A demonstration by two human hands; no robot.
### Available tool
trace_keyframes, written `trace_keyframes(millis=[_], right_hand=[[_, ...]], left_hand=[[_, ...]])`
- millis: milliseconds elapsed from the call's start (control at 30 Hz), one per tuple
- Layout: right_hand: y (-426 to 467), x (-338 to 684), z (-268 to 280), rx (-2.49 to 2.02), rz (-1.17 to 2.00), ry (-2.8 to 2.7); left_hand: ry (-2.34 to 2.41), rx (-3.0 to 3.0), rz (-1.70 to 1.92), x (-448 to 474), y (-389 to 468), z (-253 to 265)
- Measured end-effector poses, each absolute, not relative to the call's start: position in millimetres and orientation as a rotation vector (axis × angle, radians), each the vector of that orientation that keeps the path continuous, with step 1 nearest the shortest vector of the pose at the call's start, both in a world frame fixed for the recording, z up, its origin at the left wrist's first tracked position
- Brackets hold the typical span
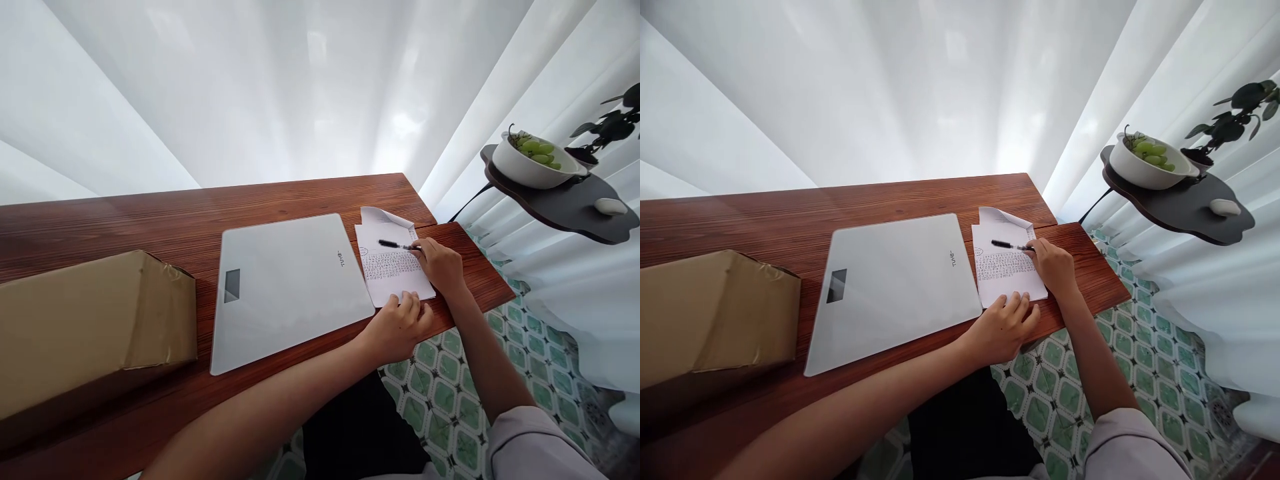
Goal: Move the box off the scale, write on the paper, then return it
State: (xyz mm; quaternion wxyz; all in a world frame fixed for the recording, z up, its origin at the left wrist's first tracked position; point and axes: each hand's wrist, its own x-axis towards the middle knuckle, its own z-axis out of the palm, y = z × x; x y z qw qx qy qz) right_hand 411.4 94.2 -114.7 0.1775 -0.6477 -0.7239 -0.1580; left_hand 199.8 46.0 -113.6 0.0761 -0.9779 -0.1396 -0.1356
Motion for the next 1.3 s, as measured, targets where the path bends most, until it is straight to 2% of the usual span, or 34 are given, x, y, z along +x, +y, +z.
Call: trace_keyframes(millis=[100,233,333,467,533,700,1300], right_hand=[[89.4,410.9,-115.2,-1.776,-0.353,-1.793],[81.2,405.9,-117.4,-1.625,-0.027,-1.481],[77.0,401.6,-116.6,-1.544,0.221,-1.523],[75.0,397.4,-111.2,-1.476,0.713,-1.585],[75.2,395.9,-109.5,-1.496,0.828,-1.574],[76.6,392.8,-111.5,-1.603,0.718,-1.568],[78.0,388.2,-112.1,-1.633,0.794,-1.54]], left_hand=[[-0.415,-2.917,-0.448,200.2,46.3,-115.4],[-0.429,-2.909,-0.467,200.7,46.4,-115.8],[-0.423,-2.931,-0.461,200.6,47.0,-114.4],[-0.425,-2.967,-0.427,200.5,48.1,-111.8],[-0.434,-2.966,-0.439,200.7,48.4,-111.1],[-0.43,-2.965,-0.48,201.6,48.5,-112.1],[-0.445,-2.988,-0.44,201.6,48.4,-111.9]])
